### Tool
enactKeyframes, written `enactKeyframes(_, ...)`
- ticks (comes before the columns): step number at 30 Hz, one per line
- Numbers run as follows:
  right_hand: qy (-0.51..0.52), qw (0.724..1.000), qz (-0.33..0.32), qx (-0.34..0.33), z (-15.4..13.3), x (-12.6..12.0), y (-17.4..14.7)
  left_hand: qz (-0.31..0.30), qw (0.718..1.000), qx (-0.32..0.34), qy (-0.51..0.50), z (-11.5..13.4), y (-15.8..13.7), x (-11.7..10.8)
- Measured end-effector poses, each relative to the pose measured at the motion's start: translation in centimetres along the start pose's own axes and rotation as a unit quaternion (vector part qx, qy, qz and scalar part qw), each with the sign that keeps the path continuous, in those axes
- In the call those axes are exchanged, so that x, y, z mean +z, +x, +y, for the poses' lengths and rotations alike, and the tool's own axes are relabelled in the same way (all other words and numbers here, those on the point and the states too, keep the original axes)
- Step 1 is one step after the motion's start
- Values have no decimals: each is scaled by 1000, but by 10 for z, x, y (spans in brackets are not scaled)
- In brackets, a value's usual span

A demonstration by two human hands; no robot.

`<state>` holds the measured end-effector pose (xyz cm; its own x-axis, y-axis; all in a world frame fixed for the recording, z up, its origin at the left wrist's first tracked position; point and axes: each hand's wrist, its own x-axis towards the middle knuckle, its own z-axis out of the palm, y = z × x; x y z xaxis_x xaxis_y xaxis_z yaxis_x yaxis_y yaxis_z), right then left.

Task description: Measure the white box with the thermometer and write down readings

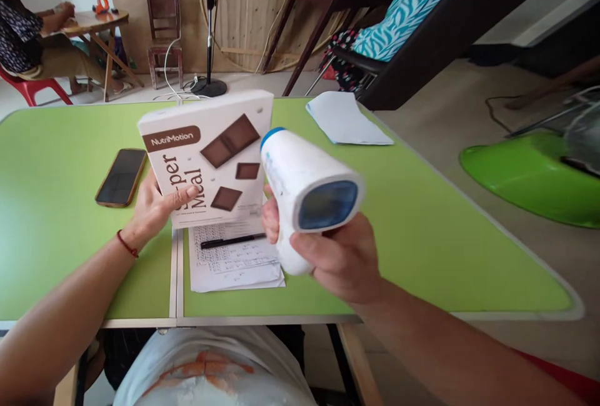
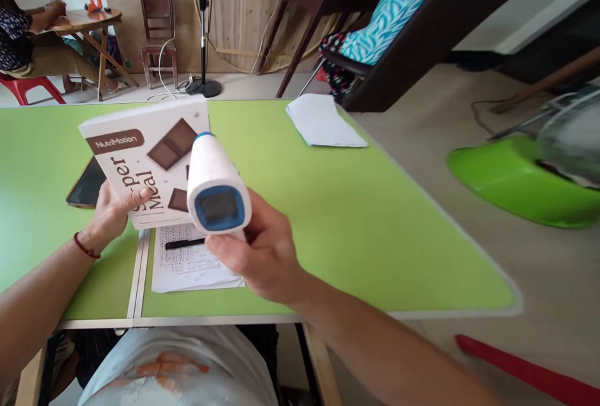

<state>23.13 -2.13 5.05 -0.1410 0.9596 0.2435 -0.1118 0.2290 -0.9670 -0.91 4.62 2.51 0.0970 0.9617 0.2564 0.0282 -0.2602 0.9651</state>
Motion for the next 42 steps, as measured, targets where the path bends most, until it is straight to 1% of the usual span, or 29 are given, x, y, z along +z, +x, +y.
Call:
enactKeyframes(4, 62, 996, -39, 58, 16, 16, -2, 1, 999, -49, 9, -1, -7, 4)
enactKeyframes(7, 80, 993, -49, 69, 31, 23, 0, 7, 998, -66, 13, -5, -7, 3)
enactKeyframes(10, 87, 991, -69, 76, 38, 25, 3, 16, 997, -73, 29, -6, -6, 1)
enactKeyframes(15, 63, 995, -49, 54, 41, 26, 4, 7, 996, -75, 39, -6, -6, 1)
enactKeyframes(18, 72, 995, -45, 50, 42, 29, 4, -3, 997, -63, 35, -6, -7, 0)
enactKeyframes(24, 65, 994, -78, 41, 38, 33, 5, -19, 998, -60, 32, -5, -8, 0)
enactKeyframes(29, 58, 996, -67, 28, 36, 32, 7, -20, 997, -60, 39, 0, -7, 1)
enactKeyframes(35, 64, 994, -71, 52, 34, 31, 8, -31, 997, -57, 31, 2, -6, 1)
enactKeyframes(38, 67, 994, -77, 50, 34, 30, 7, -29, 997, -63, 42, 1, -6, 0)
enactKeyframes(42, 78, 993, -74, 46, 36, 30, 8, -42, 997, -66, 27, 2, -6, 0)
